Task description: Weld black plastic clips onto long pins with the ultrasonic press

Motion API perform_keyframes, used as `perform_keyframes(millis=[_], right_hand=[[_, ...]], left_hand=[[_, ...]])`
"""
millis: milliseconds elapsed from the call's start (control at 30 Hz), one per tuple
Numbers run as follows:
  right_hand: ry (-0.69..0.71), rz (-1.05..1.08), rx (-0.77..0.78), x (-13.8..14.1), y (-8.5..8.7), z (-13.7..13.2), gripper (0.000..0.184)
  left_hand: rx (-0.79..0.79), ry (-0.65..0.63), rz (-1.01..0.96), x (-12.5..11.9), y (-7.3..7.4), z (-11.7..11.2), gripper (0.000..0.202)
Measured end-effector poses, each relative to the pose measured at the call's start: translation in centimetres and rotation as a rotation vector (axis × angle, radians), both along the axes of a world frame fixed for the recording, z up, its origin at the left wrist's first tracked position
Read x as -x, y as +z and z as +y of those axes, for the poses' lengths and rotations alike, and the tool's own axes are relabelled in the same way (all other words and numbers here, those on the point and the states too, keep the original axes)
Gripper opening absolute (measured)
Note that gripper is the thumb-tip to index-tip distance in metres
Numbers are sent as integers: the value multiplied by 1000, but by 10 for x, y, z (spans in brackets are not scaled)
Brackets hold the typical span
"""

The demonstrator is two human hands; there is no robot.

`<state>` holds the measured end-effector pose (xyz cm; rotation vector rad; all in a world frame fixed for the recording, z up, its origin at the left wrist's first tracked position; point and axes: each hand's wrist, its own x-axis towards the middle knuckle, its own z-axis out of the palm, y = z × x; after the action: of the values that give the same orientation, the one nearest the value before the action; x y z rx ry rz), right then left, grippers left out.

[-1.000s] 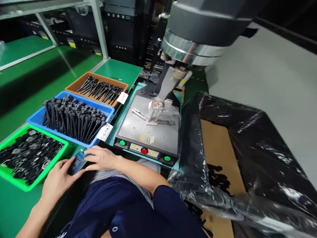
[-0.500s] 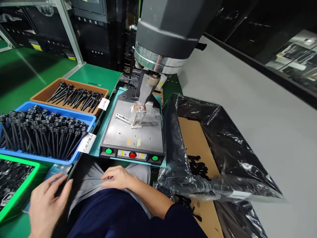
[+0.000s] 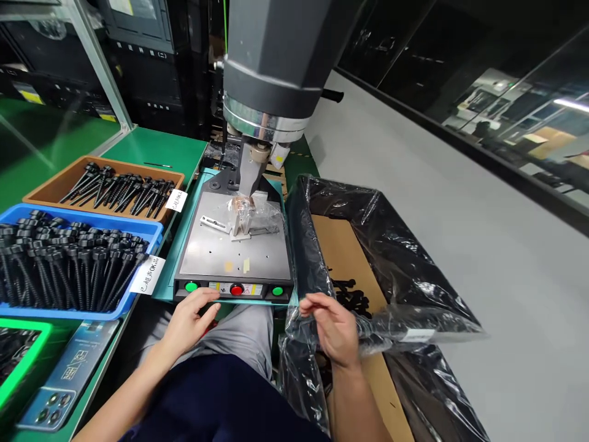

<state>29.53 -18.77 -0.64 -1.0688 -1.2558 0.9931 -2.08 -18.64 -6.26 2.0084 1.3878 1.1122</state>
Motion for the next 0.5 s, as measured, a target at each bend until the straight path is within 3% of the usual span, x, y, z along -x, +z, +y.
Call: perform_keyframes(millis=[100, 167, 267, 367, 500], right_hand=[[-157, 20, 90, -3, -6, -3, 21], [-162, -47, 200, 11, -16, 3, 24], [-47, -98, 296, 43, -33, 25, 32], [64, -134, 295, 75, -50, 50, 40], [240, -205, 289, 112, -62, 75, 48]], left_hand=[[-17, -16, 7, 1, 1, 5, 17], [-21, -5, 9, 3, 3, 5, 17], [-22, 28, 20, 8, 10, 1, 18], [-34, 86, 32, 20, 24, -8, 18], [-62, 263, 82, 47, 49, -23, 19]])
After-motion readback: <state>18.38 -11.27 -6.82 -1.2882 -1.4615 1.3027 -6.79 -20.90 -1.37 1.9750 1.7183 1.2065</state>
